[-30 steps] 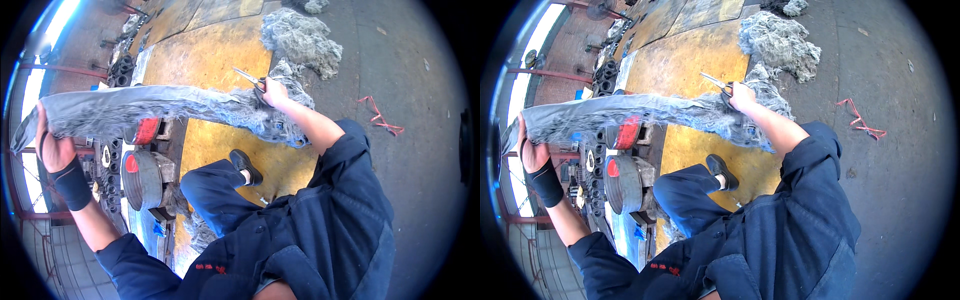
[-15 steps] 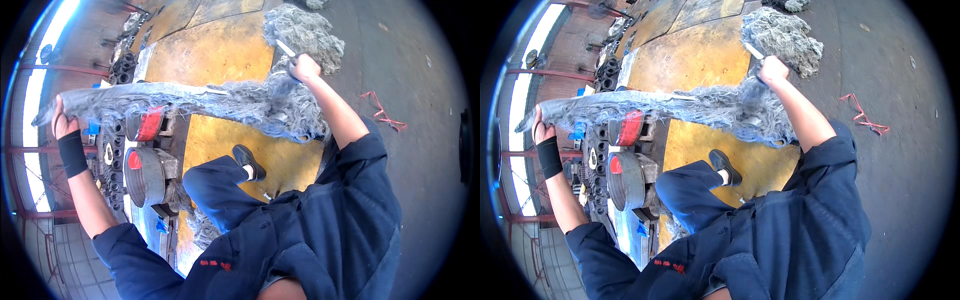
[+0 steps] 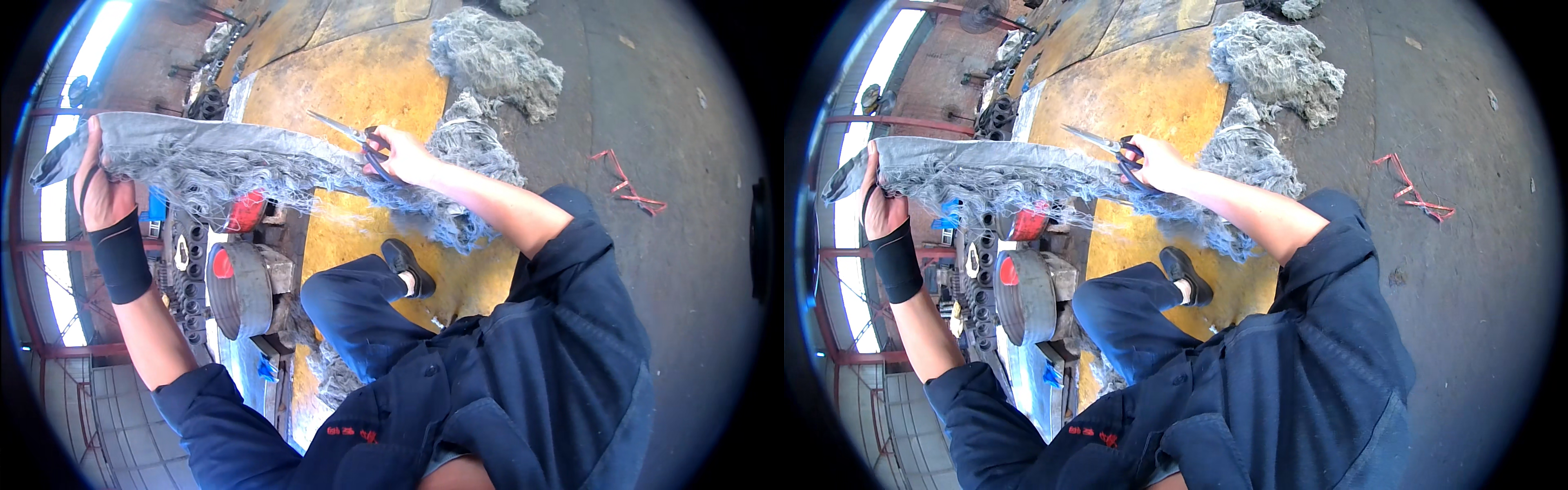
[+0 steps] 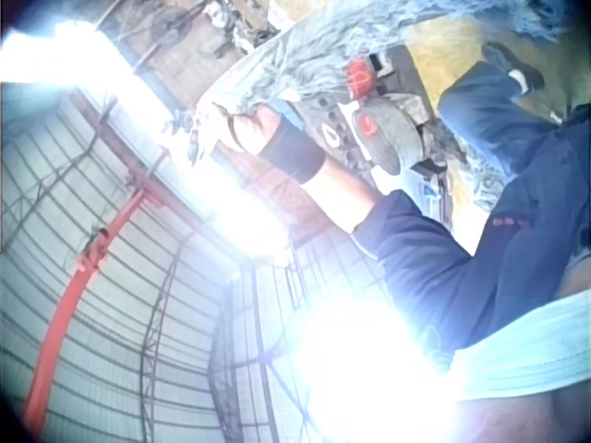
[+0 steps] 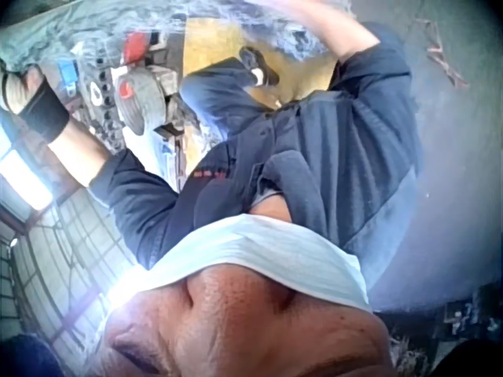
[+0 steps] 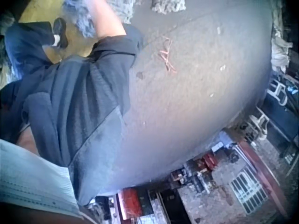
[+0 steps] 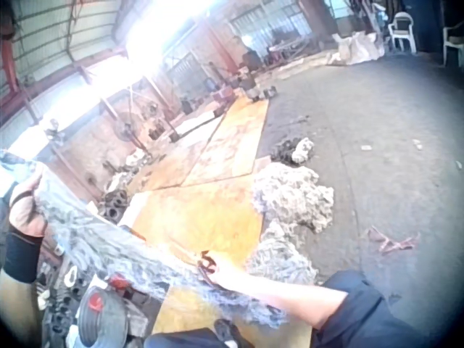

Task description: The person cuts into a clump of gray fibrous material with a pair of scissors, pulling off small sections and setting them aside on the floor.

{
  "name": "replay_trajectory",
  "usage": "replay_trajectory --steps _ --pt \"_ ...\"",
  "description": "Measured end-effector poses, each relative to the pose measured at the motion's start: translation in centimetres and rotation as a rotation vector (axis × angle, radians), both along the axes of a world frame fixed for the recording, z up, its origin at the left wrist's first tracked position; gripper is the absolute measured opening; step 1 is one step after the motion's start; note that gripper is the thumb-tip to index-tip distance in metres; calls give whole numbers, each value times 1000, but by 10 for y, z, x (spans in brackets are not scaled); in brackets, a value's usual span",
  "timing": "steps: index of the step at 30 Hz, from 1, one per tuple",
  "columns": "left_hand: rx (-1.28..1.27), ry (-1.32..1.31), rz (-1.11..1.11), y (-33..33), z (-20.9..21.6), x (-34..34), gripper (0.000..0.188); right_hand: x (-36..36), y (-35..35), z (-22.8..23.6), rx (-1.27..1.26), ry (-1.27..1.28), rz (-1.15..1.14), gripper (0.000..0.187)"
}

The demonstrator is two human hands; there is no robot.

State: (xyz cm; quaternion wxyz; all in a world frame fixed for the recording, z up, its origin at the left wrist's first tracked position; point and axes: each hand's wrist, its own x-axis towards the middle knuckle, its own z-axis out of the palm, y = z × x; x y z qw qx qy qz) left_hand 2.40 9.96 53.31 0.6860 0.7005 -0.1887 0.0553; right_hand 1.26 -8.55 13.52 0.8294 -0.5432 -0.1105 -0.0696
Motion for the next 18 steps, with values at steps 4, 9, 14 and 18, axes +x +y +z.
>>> replay_trajectory --steps 4,9,14,18 --pt "-10 -28 -27 -4 -1 -8 16 1 -8 9 1 37 50 34" --pt "11 -52 164 28 -22 34 20 18 -38 2 -67 27 -39 27" --pt "84 109 265 124 -122 81 28 18 -112 59 191 25 -334 18" --pt "-132 248 248 115 -241 96 36 20 -137 40 -101 -13 -561 16"
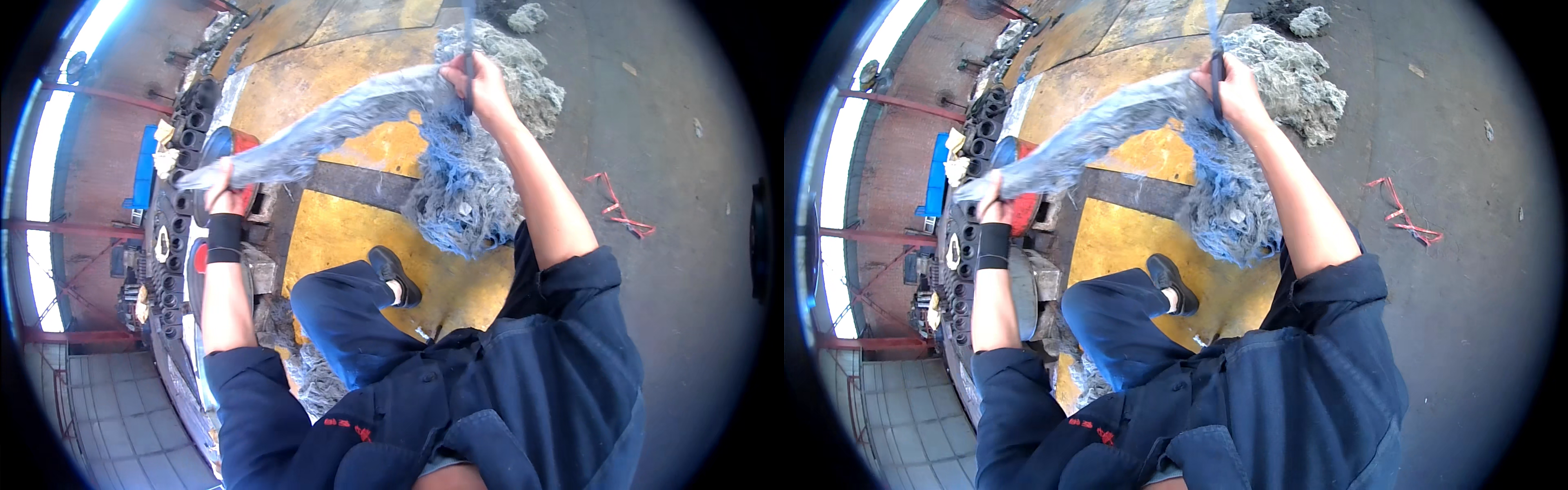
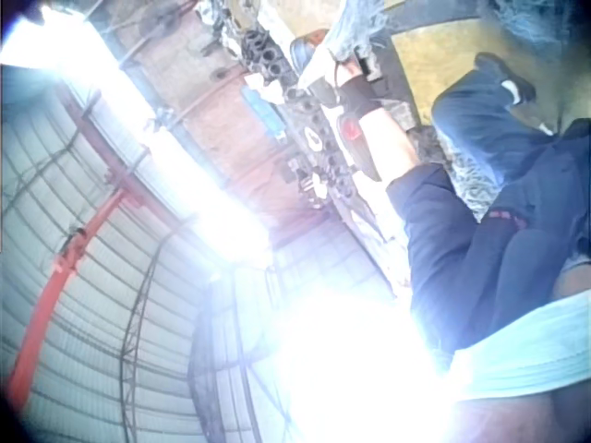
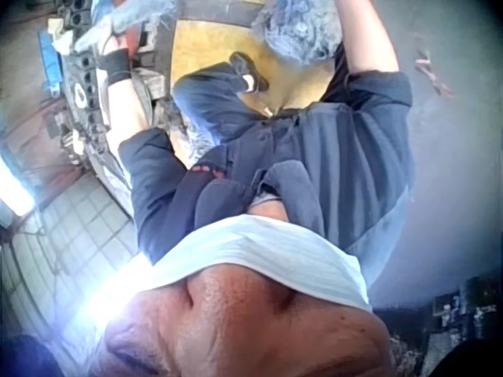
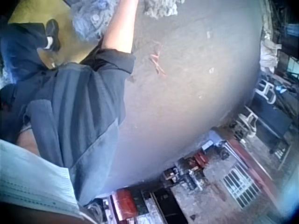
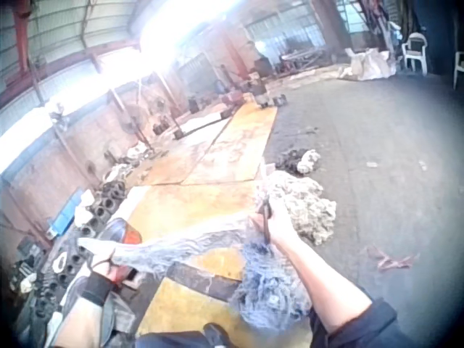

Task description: The person cuts into a clump of gray fibrous material with a pair of scissors, pulling off small sections and setting them aside on the floor.

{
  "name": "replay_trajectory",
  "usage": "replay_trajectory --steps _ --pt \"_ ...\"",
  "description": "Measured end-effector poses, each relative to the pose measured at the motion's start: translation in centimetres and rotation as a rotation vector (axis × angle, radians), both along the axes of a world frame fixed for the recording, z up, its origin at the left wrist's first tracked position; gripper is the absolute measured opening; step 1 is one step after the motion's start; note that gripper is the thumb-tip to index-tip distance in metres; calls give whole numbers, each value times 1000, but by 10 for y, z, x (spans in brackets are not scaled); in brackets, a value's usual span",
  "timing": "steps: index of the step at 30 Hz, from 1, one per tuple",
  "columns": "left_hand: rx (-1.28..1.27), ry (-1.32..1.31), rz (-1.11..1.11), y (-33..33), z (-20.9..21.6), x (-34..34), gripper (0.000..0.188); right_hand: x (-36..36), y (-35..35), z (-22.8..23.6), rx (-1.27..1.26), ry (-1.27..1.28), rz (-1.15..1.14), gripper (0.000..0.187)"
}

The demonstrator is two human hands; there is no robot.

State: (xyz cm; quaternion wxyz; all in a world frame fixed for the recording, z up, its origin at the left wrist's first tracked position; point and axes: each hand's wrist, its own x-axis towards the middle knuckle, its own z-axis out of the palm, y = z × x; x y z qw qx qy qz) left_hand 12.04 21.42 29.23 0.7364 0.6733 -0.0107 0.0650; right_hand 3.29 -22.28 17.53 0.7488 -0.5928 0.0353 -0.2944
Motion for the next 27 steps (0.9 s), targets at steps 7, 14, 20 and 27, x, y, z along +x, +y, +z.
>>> replay_trajectory --steps 7,14,20,27 --pt "49 451 -28 14 -145 7 33 1 -25 -13 135 105 71 17" --pt "455 570 -1 -8 -223 1 30 2 -10 -29 -195 355 56 20" --pt "743 351 -370 -23 -267 -2 57 11 25 -19 -104 250 245 17" --pt "538 134 -640 -122 -220 -21 67 15 54 -18 -198 256 410 15"
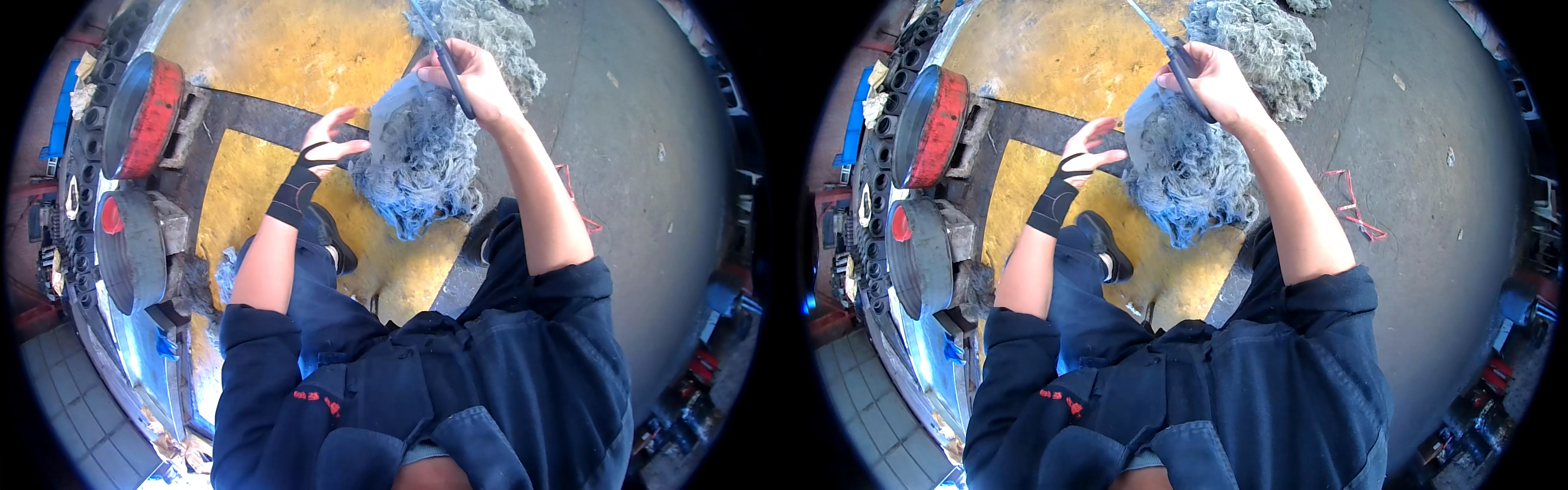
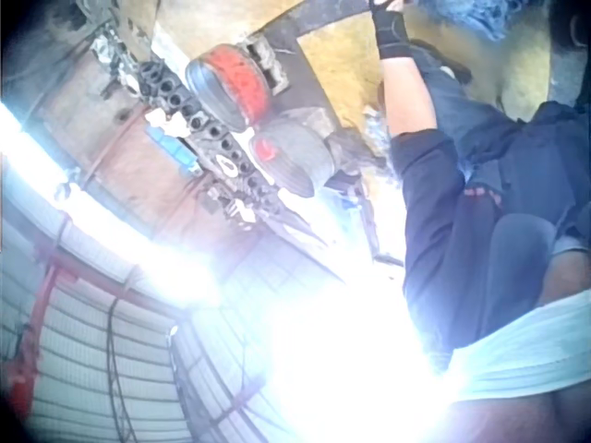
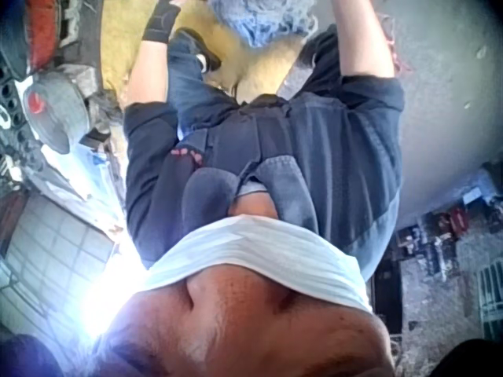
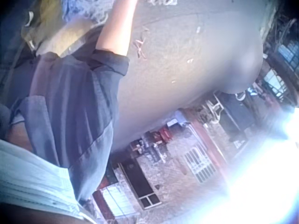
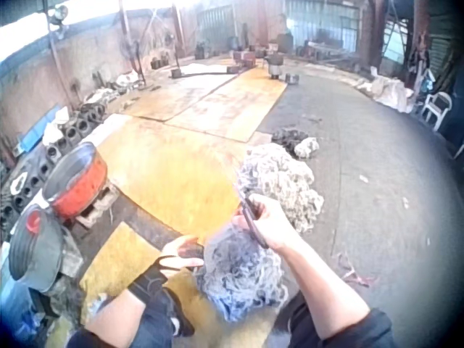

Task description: The person cuts into a clump of gray fibrous material with a pair of scissors, pulling off small sections and setting them aside on the floor.

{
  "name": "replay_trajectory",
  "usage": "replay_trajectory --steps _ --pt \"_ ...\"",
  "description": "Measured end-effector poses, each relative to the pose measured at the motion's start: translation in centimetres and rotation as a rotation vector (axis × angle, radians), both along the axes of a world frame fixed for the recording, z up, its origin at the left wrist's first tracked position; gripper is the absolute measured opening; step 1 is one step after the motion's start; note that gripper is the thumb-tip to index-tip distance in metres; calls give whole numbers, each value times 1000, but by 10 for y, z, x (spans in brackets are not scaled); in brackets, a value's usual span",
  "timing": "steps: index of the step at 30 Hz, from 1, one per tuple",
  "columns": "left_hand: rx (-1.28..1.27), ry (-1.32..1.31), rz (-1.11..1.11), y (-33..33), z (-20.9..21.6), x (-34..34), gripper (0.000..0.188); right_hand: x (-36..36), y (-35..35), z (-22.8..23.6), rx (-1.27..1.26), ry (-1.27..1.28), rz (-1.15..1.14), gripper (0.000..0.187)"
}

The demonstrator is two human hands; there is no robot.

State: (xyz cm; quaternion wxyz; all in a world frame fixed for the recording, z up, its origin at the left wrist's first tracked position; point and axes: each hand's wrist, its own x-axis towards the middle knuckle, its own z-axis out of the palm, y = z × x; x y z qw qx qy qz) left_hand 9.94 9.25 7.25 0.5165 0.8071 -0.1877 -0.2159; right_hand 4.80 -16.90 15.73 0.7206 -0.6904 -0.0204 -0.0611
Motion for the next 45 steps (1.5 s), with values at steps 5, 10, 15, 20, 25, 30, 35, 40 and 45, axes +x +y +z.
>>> replay_trajectory --steps 5,10,15,20,25,30,35,40,45 --pt "-199 138 38 -25 -12 -11 36 2 8 2 -6 -44 14 17" --pt "-357 -16 424 -2 35 16 14 7 -1 8 -371 -87 -215 26" --pt "-140 -479 215 32 72 33 21 8 14 -4 -518 -107 -246 32" --pt "-95 -214 90 32 57 21 31 19 22 -5 -435 -126 -397 18" --pt "-116 24 40 29 40 19 24 18 16 -14 -621 -11 -404 25" --pt "-277 213 -22 24 43 19 22 20 17 -24 -535 73 -402 26" --pt "-211 391 -20 6 53 10 23 25 14 -29 -499 169 -405 28" --pt "-133 415 20 7 46 14 25 15 17 -27 -607 158 -514 43" --pt "-239 484 65 23 40 20 23 -6 32 -23 -157 354 -140 52"
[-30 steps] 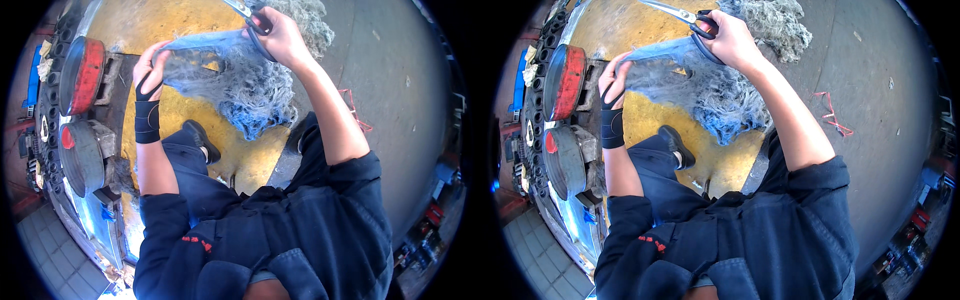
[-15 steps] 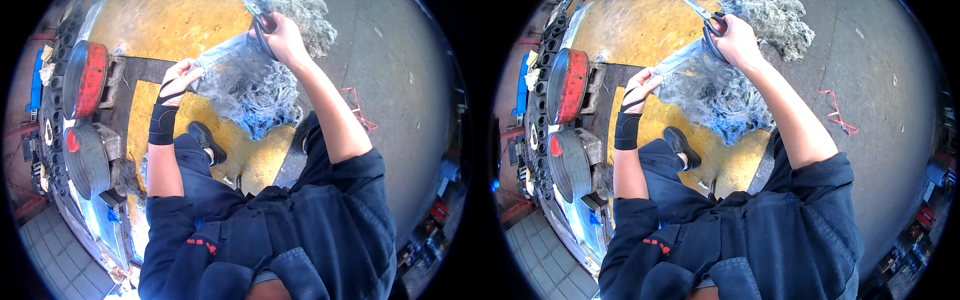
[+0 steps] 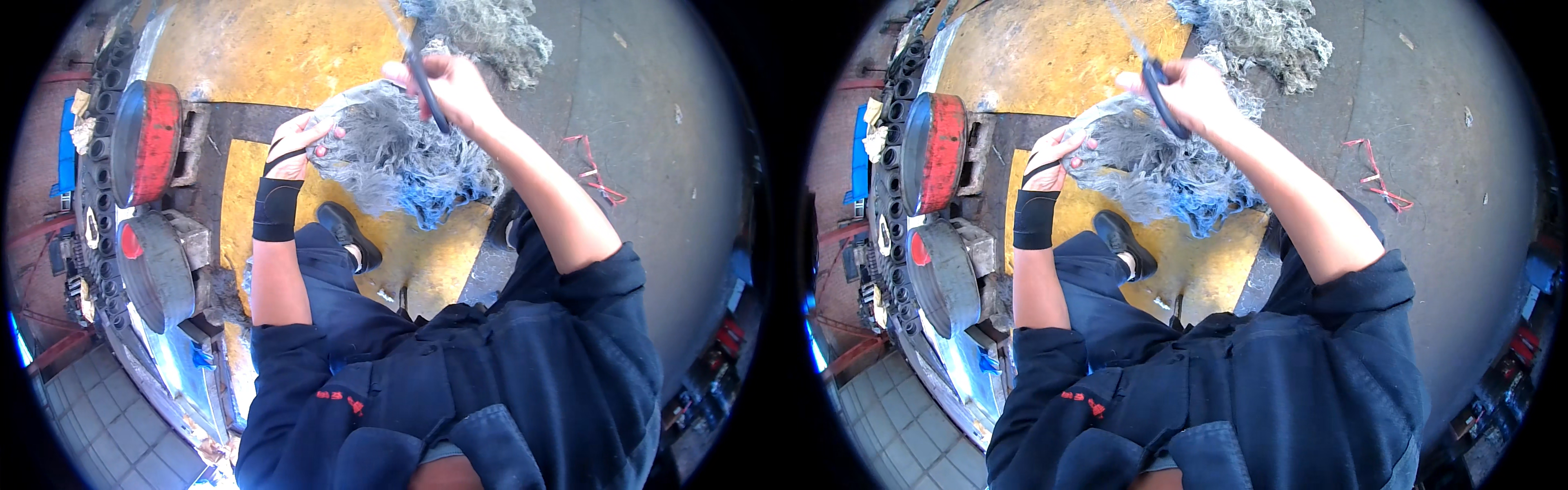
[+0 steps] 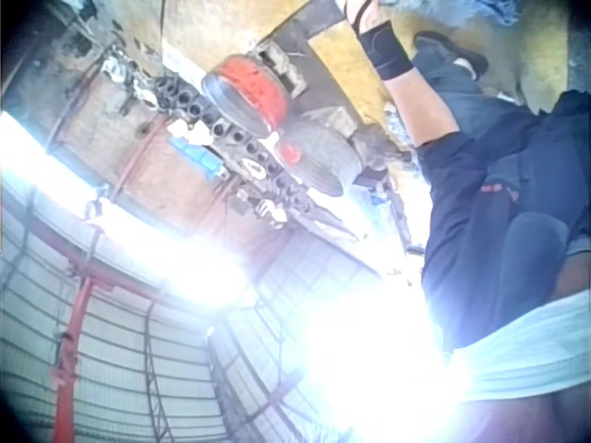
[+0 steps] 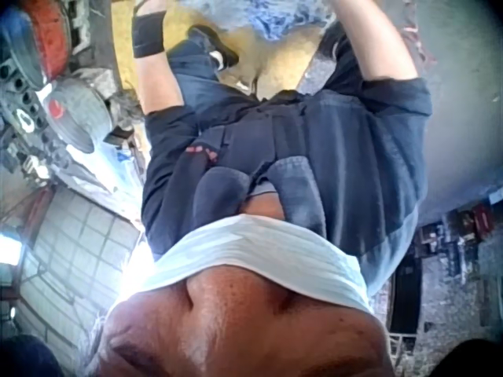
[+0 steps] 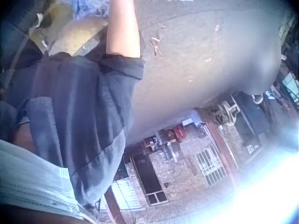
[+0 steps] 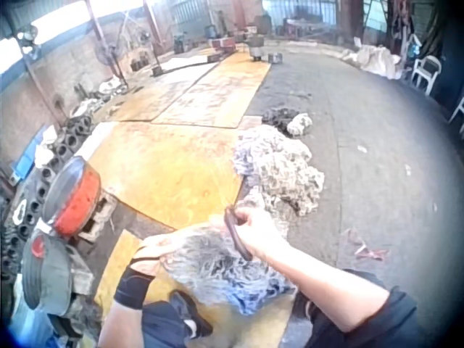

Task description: The person cuts into a clump of gray fibrous material with a pair of scissors, pulling off small sections and setting them aside on the floor.

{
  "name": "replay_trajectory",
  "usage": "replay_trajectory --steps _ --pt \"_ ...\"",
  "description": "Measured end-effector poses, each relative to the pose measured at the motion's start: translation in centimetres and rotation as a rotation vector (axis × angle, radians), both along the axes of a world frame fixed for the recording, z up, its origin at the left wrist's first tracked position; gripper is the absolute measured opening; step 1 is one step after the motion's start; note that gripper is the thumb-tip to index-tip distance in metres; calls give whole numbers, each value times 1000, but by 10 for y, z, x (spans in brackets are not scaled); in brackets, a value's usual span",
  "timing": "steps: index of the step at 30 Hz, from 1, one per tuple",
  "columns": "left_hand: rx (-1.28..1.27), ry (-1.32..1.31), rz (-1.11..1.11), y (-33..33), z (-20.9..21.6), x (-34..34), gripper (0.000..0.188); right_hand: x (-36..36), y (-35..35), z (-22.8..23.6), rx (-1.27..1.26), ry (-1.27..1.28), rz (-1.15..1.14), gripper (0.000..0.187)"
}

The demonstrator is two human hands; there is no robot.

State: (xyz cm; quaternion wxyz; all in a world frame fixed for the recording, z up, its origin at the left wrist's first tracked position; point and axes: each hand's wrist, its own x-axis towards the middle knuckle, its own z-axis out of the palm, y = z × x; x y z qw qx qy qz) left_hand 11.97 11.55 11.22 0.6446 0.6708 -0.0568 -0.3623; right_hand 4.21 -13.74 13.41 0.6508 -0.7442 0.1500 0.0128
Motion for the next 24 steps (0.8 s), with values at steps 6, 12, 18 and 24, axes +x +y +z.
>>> replay_trajectory --steps 6,12,18,24 --pt "-106 53 98 9 -3 0 23 -41 28 4 137 419 428 72" --pt "-124 23 81 10 -1 1 20 -60 43 -24 291 596 586 74" --pt "-146 -7 73 7 -1 -2 19 -55 50 -24 319 586 546 68" --pt "-128 -37 56 3 3 -6 19 -47 49 -21 357 617 551 67"
